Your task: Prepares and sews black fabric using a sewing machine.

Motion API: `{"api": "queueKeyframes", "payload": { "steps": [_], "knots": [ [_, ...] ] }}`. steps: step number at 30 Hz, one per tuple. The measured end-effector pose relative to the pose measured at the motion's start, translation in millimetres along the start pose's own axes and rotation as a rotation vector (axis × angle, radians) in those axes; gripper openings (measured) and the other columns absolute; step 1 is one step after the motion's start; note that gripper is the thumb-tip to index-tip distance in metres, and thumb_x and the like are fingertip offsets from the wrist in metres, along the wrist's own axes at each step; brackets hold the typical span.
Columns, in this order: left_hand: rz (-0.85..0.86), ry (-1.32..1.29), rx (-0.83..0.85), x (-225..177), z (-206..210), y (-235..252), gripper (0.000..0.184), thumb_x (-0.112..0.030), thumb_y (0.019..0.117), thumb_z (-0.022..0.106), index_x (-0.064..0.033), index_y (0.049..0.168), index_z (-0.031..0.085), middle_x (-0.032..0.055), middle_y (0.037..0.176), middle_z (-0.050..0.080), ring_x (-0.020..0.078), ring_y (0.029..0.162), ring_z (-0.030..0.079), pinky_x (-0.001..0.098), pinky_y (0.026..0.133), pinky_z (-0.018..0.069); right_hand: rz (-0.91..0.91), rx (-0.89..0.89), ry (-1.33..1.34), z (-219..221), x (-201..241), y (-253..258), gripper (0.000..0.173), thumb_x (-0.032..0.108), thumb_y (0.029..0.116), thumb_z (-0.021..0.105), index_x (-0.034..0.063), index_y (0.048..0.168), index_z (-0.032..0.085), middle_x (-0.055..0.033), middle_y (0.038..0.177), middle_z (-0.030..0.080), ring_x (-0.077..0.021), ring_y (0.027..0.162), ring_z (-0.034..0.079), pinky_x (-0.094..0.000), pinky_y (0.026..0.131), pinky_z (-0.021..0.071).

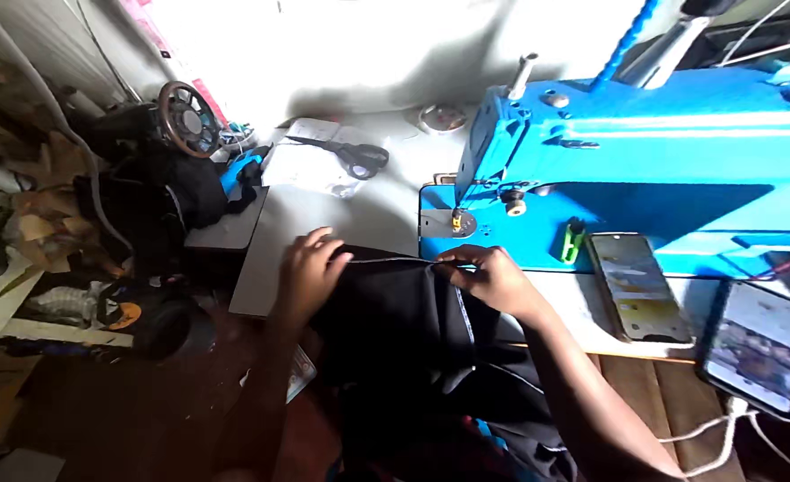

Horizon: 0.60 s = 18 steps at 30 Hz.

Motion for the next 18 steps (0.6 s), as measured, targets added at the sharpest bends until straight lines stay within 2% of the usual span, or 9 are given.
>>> {"api": "queueKeyframes", "payload": {
  "steps": [2, 3, 5, 7, 9, 11, 14, 18],
  "knots": [
    [0.107, -0.112, -0.071, -54, 15, -2, 0.041, -0.040, 0.0941, 0.070, -0.0072, 0.118, 0.076, 0.0120, 0.136, 0.065, 0.0299, 0.120, 0.064, 0.0533, 0.102, 0.0496, 0.008, 0.023, 0.015, 0, 5, 0, 0.017, 0.013, 0.0924, 0.068, 0.0033, 0.103, 0.077, -0.0093, 0.094, 0.075, -0.0151, 0.086, 0.072, -0.0358, 0.080, 0.0589],
    [0.173, -0.168, -0.081, -78, 25, -3, 0.040, -0.039, 0.0923, 0.073, -0.0079, 0.118, 0.076, 0.0103, 0.133, 0.068, 0.0283, 0.119, 0.064, 0.0521, 0.100, 0.0501, 0.007, 0.033, 0.027, -1, 8, 1, 0.016, 0.012, 0.0921, 0.068, 0.0034, 0.102, 0.077, -0.0084, 0.093, 0.075, -0.0131, 0.085, 0.071, -0.0335, 0.080, 0.0588],
    [0.256, -0.235, -0.093, -106, 40, 0, 0.030, -0.027, 0.0923, 0.074, -0.0081, 0.115, 0.077, 0.0083, 0.119, 0.074, 0.0281, 0.115, 0.066, 0.0521, 0.096, 0.0499, -0.009, 0.044, 0.035, -2, 12, 1, 0.015, 0.013, 0.0919, 0.069, 0.0040, 0.100, 0.077, -0.0061, 0.092, 0.075, -0.0096, 0.084, 0.071, -0.0293, 0.079, 0.0596],
    [0.247, -0.281, -0.104, -108, 45, 5, 0.017, -0.018, 0.0931, 0.073, -0.0097, 0.107, 0.079, 0.0052, 0.103, 0.077, 0.0242, 0.109, 0.069, 0.0510, 0.097, 0.0497, -0.008, 0.054, 0.038, -4, 14, -1, 0.016, 0.014, 0.0920, 0.068, 0.0044, 0.101, 0.077, -0.0059, 0.092, 0.075, -0.0096, 0.084, 0.071, -0.0297, 0.078, 0.0587],
    [0.237, -0.360, -0.079, -103, 44, 8, 0.013, -0.016, 0.0929, 0.072, -0.0096, 0.101, 0.080, 0.0033, 0.097, 0.078, 0.0185, 0.100, 0.071, 0.0493, 0.095, 0.0500, 0.001, 0.063, 0.072, -7, 16, -5, 0.016, 0.015, 0.0934, 0.069, 0.0046, 0.103, 0.077, -0.0054, 0.094, 0.075, -0.0088, 0.085, 0.071, -0.0281, 0.080, 0.0589],
    [0.230, -0.444, -0.032, -101, 43, 9, 0.012, -0.014, 0.0931, 0.072, -0.0074, 0.100, 0.079, 0.0041, 0.095, 0.078, 0.0152, 0.093, 0.072, 0.0464, 0.092, 0.0528, 0.019, 0.078, 0.128, -7, 15, -11, 0.017, 0.014, 0.0930, 0.070, 0.0043, 0.106, 0.076, -0.0048, 0.095, 0.075, -0.0069, 0.086, 0.071, -0.0260, 0.080, 0.0585],
    [0.225, -0.553, 0.009, -98, 39, 11, 0.011, -0.009, 0.0936, 0.071, -0.0026, 0.099, 0.077, 0.0062, 0.094, 0.077, 0.0093, 0.090, 0.073, 0.0307, 0.087, 0.0598, 0.085, 0.081, 0.236, -9, 8, -18, 0.017, 0.012, 0.0918, 0.072, 0.0037, 0.106, 0.073, -0.0026, 0.094, 0.074, -0.0035, 0.085, 0.070, -0.0234, 0.081, 0.0583],
    [0.189, -0.607, 0.042, -97, 37, 12, 0.010, -0.009, 0.0945, 0.068, -0.0022, 0.099, 0.074, 0.0046, 0.094, 0.075, 0.0061, 0.090, 0.071, 0.0268, 0.087, 0.0589, 0.133, 0.038, 0.371, -13, -1, -25, 0.010, 0.007, 0.0907, 0.071, 0.0024, 0.100, 0.071, 0.0019, 0.088, 0.072, 0.0004, 0.080, 0.067, -0.0198, 0.078, 0.0574]
  ]
}}
Point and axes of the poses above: each hand's wrist, its own y-axis towards the middle knuckle, its own z-axis out of the palm, x = y × z, the point moved 7 cm from there along y, towards the middle knuckle
